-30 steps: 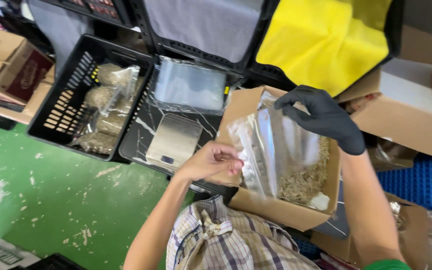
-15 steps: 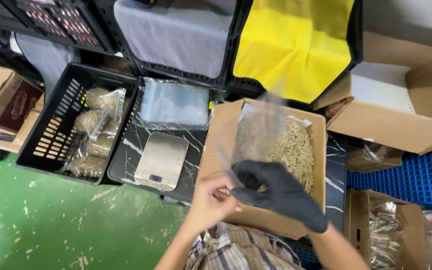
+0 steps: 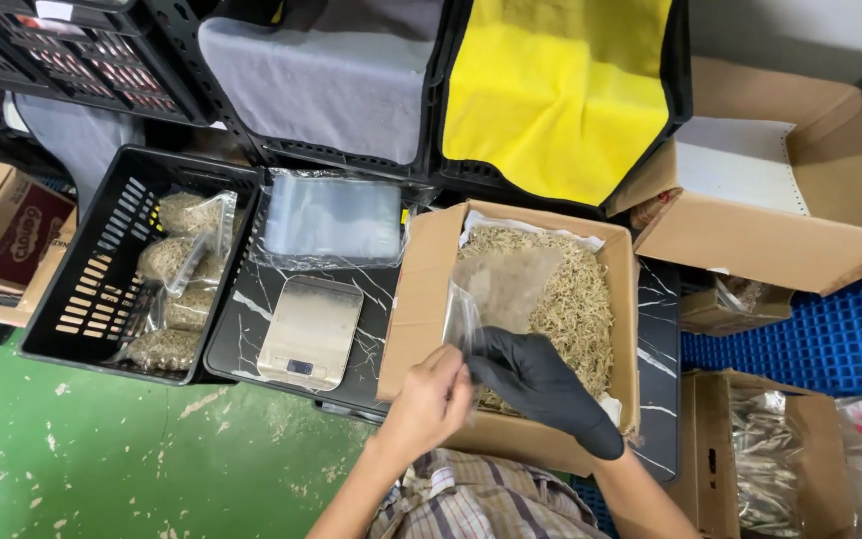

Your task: The person portions dried shredded food from a large box into plastic bags by hand, using a digital scale to weigh the bags and placing the filled bags into a black crate.

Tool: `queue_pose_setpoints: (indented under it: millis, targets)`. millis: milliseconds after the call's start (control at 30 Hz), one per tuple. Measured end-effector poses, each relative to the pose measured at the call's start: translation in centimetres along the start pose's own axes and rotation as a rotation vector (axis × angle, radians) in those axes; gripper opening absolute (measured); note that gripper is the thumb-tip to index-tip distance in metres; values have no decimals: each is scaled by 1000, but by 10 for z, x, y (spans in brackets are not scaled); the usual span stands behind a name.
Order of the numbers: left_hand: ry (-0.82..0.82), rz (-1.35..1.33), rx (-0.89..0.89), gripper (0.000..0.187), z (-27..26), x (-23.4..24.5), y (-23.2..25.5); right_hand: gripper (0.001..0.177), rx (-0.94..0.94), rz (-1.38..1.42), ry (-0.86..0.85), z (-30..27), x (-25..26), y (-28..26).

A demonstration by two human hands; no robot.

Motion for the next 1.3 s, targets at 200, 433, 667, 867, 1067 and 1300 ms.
queue_pose_setpoints:
  millis: [200, 433, 667, 867, 1067, 1300]
  targets:
    - [78, 322, -38, 19, 12, -39, -34, 19, -51, -113, 292, -7, -19, 110]
    - [200, 432, -68, 17, 31, -73, -73, 18, -212, -268, 631, 7, -21, 122]
    - [180, -80, 288, 23, 56, -43, -32, 34, 73, -225, 833, 6, -20, 97]
    - [113, 249, 97, 21, 59, -45, -23, 23, -133, -325, 510, 4, -7, 68]
    - [-36, 645, -170, 10, 43, -71, -27, 17, -405, -453, 364, -34, 3, 221]
    - [-106, 783, -496, 15, -14, -154, 9, 22, -354, -352, 383, -57, 3, 221]
Point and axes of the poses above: each hand's wrist, its own z-axis towards the middle knuckle, its own x-axis out of the back of the hand, y = z × x, the point moved 1 cm from there along z, towards the middle knuckle, and after that the axes turned 1 degree about -x, right-handed, at the moved point
